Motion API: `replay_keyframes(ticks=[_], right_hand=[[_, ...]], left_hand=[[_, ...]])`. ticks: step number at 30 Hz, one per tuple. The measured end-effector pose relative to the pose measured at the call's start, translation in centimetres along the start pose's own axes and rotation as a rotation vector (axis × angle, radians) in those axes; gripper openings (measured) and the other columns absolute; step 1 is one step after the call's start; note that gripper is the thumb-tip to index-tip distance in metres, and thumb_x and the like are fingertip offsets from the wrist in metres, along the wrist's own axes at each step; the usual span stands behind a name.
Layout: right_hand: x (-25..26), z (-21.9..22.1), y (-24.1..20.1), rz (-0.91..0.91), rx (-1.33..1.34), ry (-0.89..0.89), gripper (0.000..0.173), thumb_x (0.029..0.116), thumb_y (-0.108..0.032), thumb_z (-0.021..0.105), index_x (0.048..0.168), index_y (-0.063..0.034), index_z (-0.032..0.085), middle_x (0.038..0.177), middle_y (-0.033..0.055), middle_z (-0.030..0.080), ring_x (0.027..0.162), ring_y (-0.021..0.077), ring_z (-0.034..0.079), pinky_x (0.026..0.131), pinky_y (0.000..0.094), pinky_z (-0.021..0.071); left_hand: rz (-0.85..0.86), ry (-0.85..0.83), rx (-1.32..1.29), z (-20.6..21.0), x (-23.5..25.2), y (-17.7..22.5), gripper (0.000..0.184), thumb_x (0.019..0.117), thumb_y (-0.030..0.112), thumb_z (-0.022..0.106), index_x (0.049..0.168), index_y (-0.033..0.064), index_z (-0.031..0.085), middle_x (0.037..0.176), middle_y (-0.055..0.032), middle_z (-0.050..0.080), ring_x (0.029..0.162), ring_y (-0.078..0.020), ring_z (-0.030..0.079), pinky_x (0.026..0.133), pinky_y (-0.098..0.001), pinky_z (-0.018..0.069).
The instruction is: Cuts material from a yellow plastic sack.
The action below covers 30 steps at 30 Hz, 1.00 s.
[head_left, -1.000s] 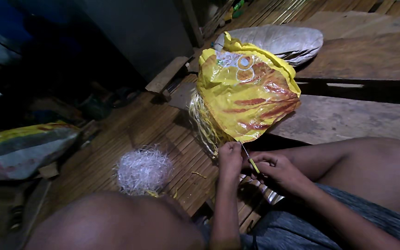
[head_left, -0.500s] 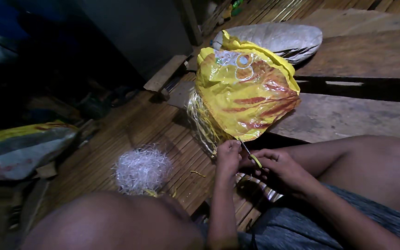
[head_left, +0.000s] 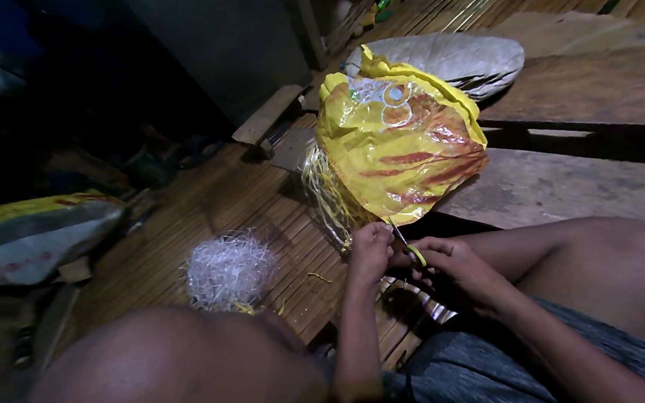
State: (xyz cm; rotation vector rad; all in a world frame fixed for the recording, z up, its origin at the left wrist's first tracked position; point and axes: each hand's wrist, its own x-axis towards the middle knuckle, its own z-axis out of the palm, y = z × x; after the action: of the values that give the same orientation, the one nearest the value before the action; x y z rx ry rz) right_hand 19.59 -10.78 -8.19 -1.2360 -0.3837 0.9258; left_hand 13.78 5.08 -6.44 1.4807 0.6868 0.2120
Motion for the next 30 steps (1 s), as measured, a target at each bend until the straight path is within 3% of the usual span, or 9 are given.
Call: replay_keyframes(ticks=[14,24,30], right_hand=[[0.09,-0.53,0.07,0.045,0.158,-0.061,0.017,0.1033,-0.014,0.056,0.105,-0.0016,0.067,0.075,0.0034,0.060,0.057,0.0069,0.055,0.051,0.0196,0.0472],[0.04,-0.32,-0.08,0.051,0.138,-0.021,0.020,0.1047,-0.015,0.052,0.108,-0.0003,0.066,0.077,0.0058,0.065,0.059,0.0091,0.058,0.054,0.0211,0.0500],[0.11,-0.49,-0.02,0.054,0.200,-0.030,0.020,0.1053,-0.016,0.051,0.105,-0.0012,0.065,0.073,0.0030,0.059,0.056,0.0069,0.054,0.051,0.0196,0.0478]], left_hand=[[-0.014,-0.004,-0.020,-0.05,0.06,-0.19,0.019,0.1083,0.011,0.048,0.096,0.0009,0.059,0.067,0.0003,0.048,0.048,-0.0038,0.037,0.044,-0.0174,0.0321],[0.014,-0.060,0.041,-0.12,-0.07,-0.06,0.017,0.1076,0.012,0.050,0.098,0.0022,0.060,0.067,0.0004,0.049,0.050,-0.0042,0.039,0.046,-0.0182,0.0345],[0.006,-0.078,0.016,-0.05,-0.06,-0.16,0.017,0.1075,0.012,0.050,0.098,0.0018,0.060,0.067,0.0000,0.050,0.050,-0.0042,0.039,0.046,-0.0176,0.0334]])
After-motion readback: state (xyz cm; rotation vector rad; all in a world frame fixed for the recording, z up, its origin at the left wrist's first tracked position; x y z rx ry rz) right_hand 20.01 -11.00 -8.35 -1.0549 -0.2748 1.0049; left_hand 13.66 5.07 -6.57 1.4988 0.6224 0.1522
